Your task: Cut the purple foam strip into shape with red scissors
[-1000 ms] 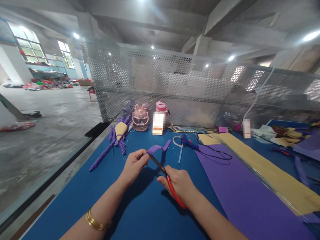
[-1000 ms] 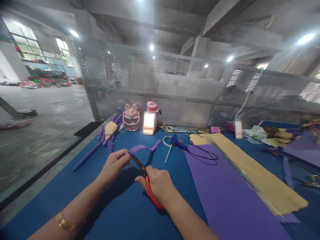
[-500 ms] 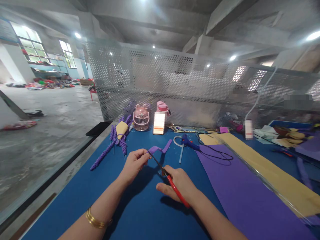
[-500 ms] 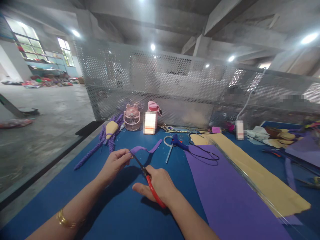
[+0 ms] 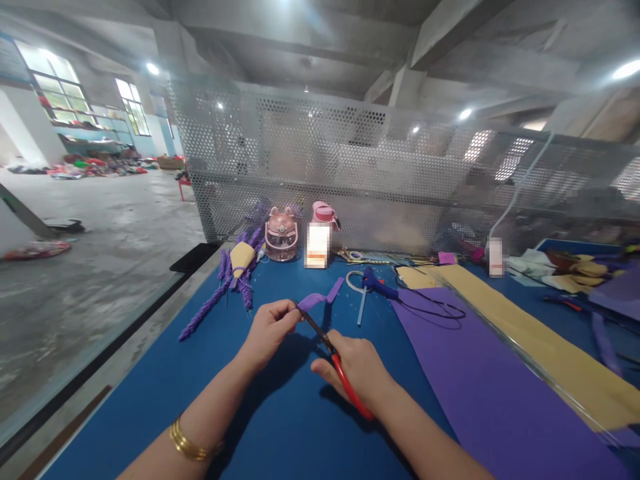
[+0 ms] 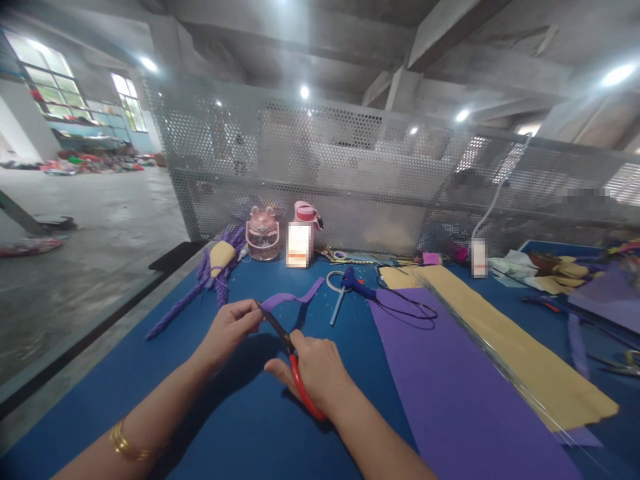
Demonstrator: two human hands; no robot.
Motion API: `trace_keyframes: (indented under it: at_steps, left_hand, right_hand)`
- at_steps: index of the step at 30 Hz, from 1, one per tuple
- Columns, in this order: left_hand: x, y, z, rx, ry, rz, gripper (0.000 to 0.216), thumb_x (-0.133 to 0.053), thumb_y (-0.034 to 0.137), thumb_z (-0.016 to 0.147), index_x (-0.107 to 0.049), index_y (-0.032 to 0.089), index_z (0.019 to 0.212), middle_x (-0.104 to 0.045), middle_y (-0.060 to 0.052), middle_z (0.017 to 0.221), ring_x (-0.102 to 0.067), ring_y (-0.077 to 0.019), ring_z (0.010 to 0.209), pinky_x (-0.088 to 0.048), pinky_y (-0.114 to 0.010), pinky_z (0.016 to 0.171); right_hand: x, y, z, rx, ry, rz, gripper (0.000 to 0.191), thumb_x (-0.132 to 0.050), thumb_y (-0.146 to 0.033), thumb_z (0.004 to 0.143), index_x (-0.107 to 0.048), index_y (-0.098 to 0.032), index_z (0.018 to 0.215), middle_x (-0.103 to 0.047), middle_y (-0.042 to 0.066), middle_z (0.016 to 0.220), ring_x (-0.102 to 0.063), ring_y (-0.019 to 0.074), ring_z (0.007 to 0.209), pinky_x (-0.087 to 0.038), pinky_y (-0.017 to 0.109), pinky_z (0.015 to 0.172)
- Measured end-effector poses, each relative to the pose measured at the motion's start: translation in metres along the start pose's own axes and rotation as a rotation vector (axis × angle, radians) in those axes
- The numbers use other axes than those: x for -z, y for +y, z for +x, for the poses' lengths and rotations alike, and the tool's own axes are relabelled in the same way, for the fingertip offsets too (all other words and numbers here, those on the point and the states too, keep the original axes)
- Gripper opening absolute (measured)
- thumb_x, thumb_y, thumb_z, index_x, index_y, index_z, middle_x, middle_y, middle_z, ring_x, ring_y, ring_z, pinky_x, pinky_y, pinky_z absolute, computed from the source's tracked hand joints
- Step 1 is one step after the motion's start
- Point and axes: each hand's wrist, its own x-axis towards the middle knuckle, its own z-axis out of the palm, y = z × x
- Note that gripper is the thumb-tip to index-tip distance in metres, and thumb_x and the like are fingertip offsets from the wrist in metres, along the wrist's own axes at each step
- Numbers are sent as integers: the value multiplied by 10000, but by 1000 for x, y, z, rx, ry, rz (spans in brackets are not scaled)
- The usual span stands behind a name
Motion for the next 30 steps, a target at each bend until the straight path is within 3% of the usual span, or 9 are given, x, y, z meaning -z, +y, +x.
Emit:
trace_keyframes:
  at_steps: [4,8,23,30]
  left_hand:
    - [-1,-5,1,66,-22,-122,244,-541,342,745,-536,151,593,-439,51,467,-291,-66,440,-199,-216,451]
    - [-1,-7,2,89,-32,-210,205,-549,307,720,-550,151,587,-446,47,446,-313,-68,432,-196,-213,446]
    - [0,-1,1,139,-68,-312,207,-583,320,697,-537,150,588,-454,53,424,-276,-47,392,-146,-196,417]
    - [1,0,0,153,-94,-313,245,-591,359,714,-536,151,597,-477,46,447,-265,-40,379,-138,-198,407]
  right_hand:
    - [-4,3,1,10,16,-12,650,-114,-667,890,-532,-173,829,-635,47,599,-611,201,520,-202,256,475]
    - [-5,3,2,25,8,10,657,-77,-640,905,-534,-172,840,-641,56,604,-615,199,524,-222,248,475]
    - [0,1,1,-36,-52,187,575,-169,-633,901,-515,-190,780,-500,2,542,-472,136,460,-250,221,475]
    - [5,4,1,-26,-107,514,546,-229,-648,890,-457,-190,701,-374,-45,547,-336,87,479,-258,197,468]
